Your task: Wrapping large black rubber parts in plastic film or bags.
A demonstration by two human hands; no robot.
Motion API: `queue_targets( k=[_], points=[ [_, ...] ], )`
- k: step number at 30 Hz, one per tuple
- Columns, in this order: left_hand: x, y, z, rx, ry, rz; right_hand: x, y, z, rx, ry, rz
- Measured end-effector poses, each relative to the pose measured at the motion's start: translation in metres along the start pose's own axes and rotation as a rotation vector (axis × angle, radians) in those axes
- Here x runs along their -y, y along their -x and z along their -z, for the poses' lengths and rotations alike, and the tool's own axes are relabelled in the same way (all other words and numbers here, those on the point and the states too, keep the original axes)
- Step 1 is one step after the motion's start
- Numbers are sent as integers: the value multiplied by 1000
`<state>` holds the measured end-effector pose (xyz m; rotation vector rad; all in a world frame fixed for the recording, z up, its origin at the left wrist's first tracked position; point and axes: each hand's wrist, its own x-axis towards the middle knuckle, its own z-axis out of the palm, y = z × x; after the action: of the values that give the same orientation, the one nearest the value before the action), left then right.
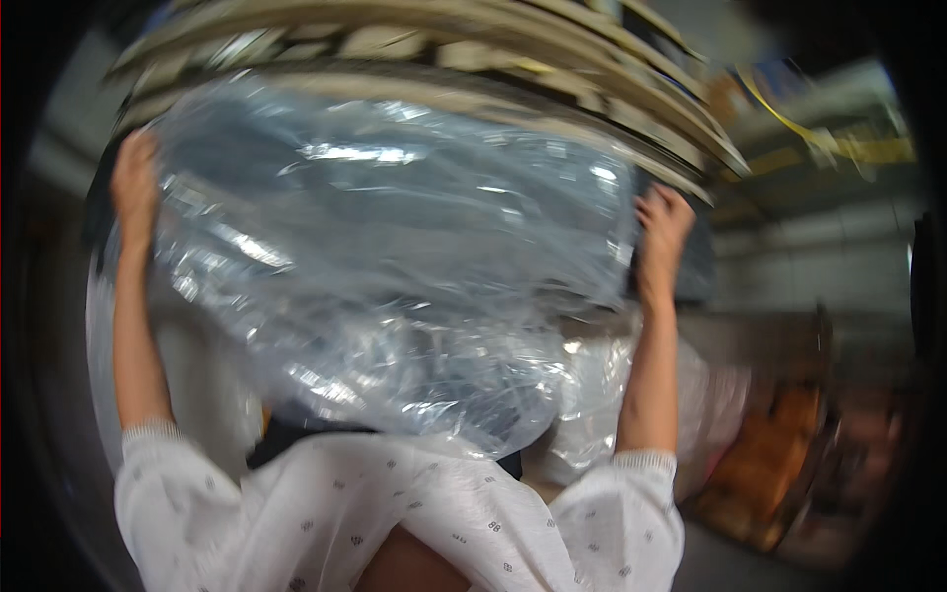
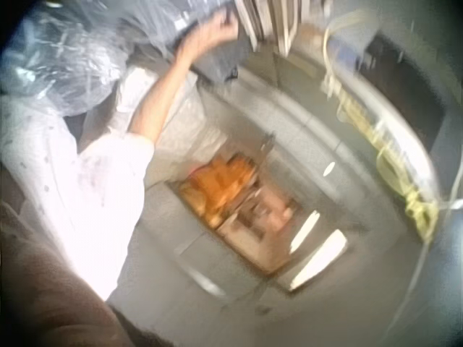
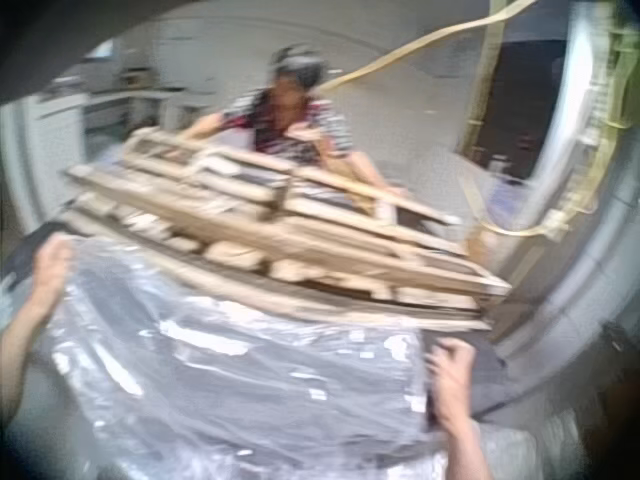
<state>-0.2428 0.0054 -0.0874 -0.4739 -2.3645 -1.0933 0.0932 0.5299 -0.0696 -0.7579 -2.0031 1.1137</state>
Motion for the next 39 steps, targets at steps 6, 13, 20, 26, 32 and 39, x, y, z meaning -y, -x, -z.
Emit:
queue_targets(
  k=[6,13,20,26,32,39],
  points=[
    [-15,140,39,-29,118,39,2,130,40,53,92,271],
    [32,228,-66,644,-490,-228,-22,215,32,689,365,-129],
    [117,260,-162,738,-22,99,-23,232,-6,953,627,67],
    [80,350,-135,855,116,496,-40,218,-40,745,858,251],
    [69,341,-115,855,-16,642,20,206,-128,1328,955,-153],
    [58,364,-40,823,-204,729,57,202,-166,1455,636,80]
  ],
)
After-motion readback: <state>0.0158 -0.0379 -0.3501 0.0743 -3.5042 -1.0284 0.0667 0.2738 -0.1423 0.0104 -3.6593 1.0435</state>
